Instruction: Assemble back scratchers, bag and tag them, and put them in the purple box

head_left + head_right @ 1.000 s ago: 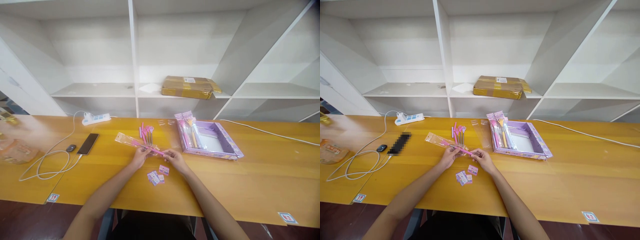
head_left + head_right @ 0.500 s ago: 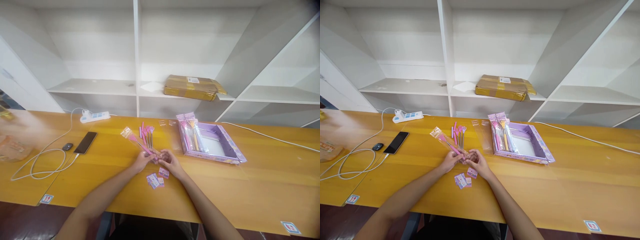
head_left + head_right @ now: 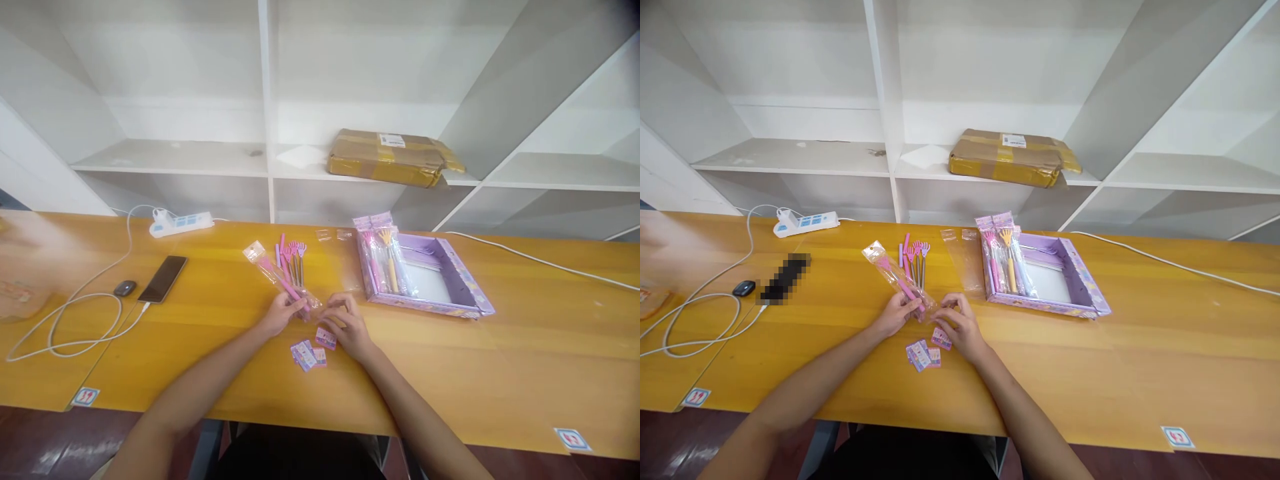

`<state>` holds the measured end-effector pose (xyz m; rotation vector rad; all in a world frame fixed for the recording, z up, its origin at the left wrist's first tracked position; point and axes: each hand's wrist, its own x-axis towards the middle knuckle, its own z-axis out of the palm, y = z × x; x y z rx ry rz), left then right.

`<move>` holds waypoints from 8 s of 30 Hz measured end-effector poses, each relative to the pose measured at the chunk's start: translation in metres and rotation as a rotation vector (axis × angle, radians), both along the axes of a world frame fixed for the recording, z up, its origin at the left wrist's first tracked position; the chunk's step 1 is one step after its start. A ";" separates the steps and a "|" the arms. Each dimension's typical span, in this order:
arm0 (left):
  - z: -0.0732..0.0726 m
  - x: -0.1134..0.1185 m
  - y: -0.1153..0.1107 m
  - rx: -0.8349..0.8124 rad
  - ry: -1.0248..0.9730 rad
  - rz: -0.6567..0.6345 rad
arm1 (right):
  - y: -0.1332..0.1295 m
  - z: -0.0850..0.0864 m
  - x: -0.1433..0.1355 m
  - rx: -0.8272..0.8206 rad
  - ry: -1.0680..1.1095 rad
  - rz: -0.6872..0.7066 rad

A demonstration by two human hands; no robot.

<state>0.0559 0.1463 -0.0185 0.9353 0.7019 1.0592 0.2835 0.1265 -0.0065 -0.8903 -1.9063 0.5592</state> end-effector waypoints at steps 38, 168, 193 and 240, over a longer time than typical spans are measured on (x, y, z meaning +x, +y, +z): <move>-0.005 0.006 -0.019 0.043 0.139 -0.289 | -0.010 -0.005 -0.020 -0.472 0.176 -0.152; -0.001 -0.001 0.017 0.040 -0.102 0.066 | 0.068 -0.005 -0.020 -0.056 0.130 -0.093; 0.006 0.000 0.020 -0.035 -0.238 0.010 | 0.064 -0.006 -0.020 0.041 -0.066 -0.013; -0.011 0.006 0.018 0.011 0.008 0.017 | 0.065 -0.011 -0.024 -0.097 0.147 0.002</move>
